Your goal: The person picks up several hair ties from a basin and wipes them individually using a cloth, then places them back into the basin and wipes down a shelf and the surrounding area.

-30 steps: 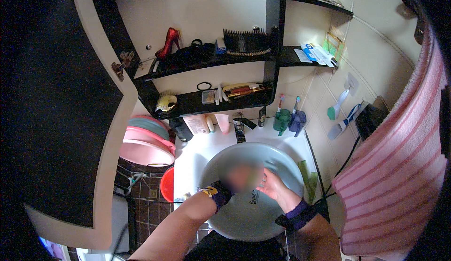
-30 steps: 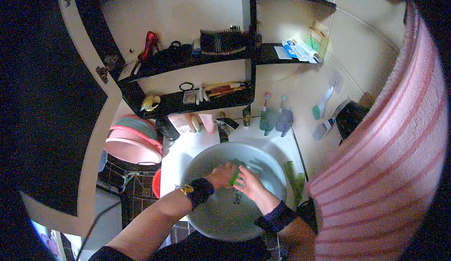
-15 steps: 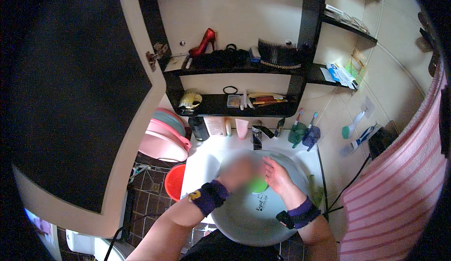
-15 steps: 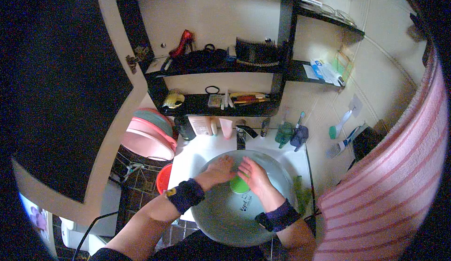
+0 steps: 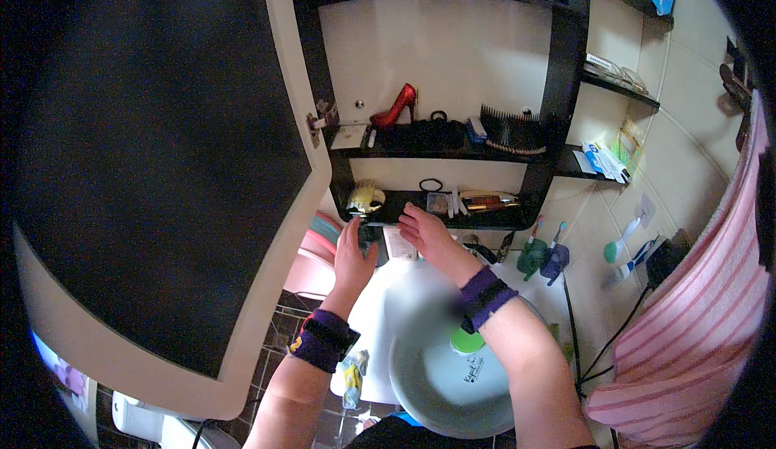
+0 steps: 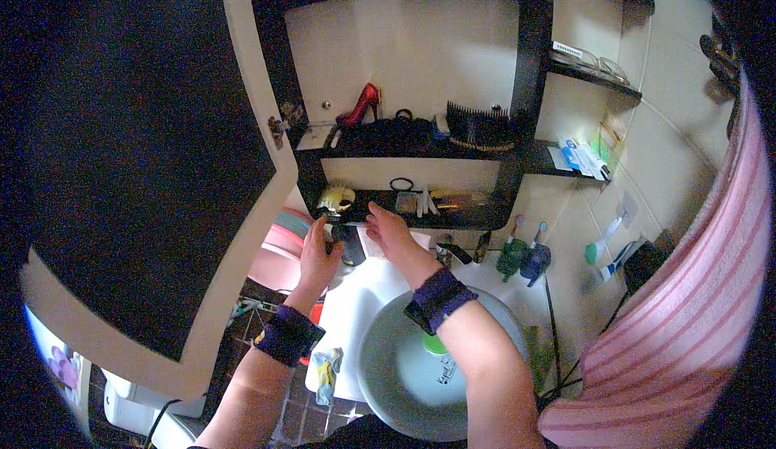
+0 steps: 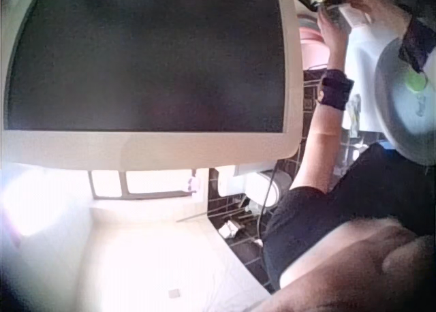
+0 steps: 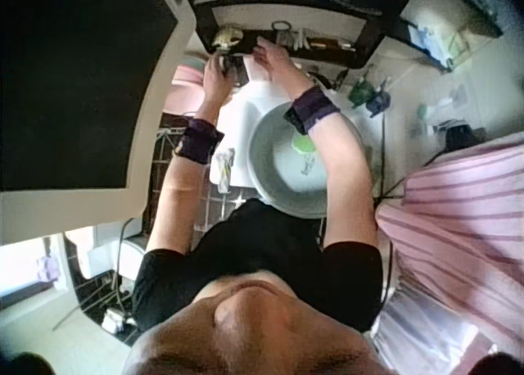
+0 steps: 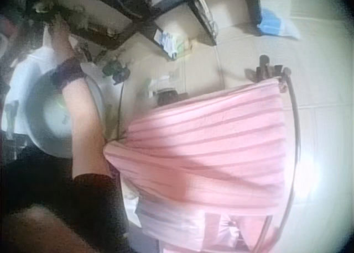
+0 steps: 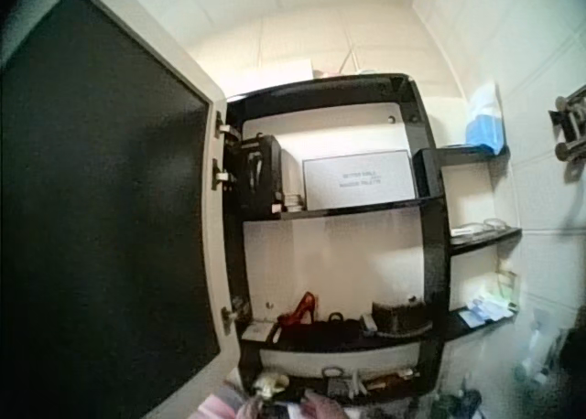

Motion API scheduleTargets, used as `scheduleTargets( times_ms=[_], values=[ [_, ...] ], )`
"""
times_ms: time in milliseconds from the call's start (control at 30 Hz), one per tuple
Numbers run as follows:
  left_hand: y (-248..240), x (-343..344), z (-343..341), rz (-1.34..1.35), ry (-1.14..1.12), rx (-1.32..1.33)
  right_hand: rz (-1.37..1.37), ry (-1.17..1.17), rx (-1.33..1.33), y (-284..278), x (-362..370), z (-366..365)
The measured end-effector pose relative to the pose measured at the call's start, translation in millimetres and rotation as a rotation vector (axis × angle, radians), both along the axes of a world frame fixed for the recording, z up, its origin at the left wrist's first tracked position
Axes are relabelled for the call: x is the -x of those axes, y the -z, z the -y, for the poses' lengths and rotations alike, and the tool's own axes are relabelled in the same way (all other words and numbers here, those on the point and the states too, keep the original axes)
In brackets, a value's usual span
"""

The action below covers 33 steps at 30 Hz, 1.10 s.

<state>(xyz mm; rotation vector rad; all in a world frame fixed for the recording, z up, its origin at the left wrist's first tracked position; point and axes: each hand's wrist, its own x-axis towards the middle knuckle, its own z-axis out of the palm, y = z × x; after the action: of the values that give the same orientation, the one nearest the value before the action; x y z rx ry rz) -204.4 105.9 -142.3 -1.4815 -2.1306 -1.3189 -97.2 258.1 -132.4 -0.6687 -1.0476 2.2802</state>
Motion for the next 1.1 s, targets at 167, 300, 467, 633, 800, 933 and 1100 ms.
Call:
scheduleTargets(
  times_ms=[167, 300, 467, 633, 800, 933, 1100],
  values=[
    [-0.2, 30.5, -4.3, -0.027, 0.015, -0.032, 0.027, -0.049, 0.042, 1.8, 44.5, -16.9],
    [-9.6, 43.9, -8.8, 0.019, 0.024, 0.052, 0.116, -0.078, 0.027, -2.6, 69.3, -26.7],
    [-14.2, 43.8, -10.5, 0.026, -0.005, 0.092, 0.203, -0.089, -0.136, -19.0, 82.9, -25.0],
    [-14.4, 48.6, -17.9, -0.035, -0.009, 0.112, 0.180, -0.143, -0.151, -13.9, 108.1, -20.6],
    [-3.8, 52.9, -19.9, -0.110, 0.006, 0.125, 0.276, 0.000, -0.112, -6.5, 135.3, -10.8],
    [-4.9, 49.8, -16.8, -0.115, 0.032, 0.129, 0.272, 0.076, -0.117, 1.3, 141.4, -12.8],
    [-2.8, 41.2, -3.4, -0.124, 0.073, 0.084, 0.103, 0.146, -0.124, 0.3, 119.9, 5.8]
  ],
)
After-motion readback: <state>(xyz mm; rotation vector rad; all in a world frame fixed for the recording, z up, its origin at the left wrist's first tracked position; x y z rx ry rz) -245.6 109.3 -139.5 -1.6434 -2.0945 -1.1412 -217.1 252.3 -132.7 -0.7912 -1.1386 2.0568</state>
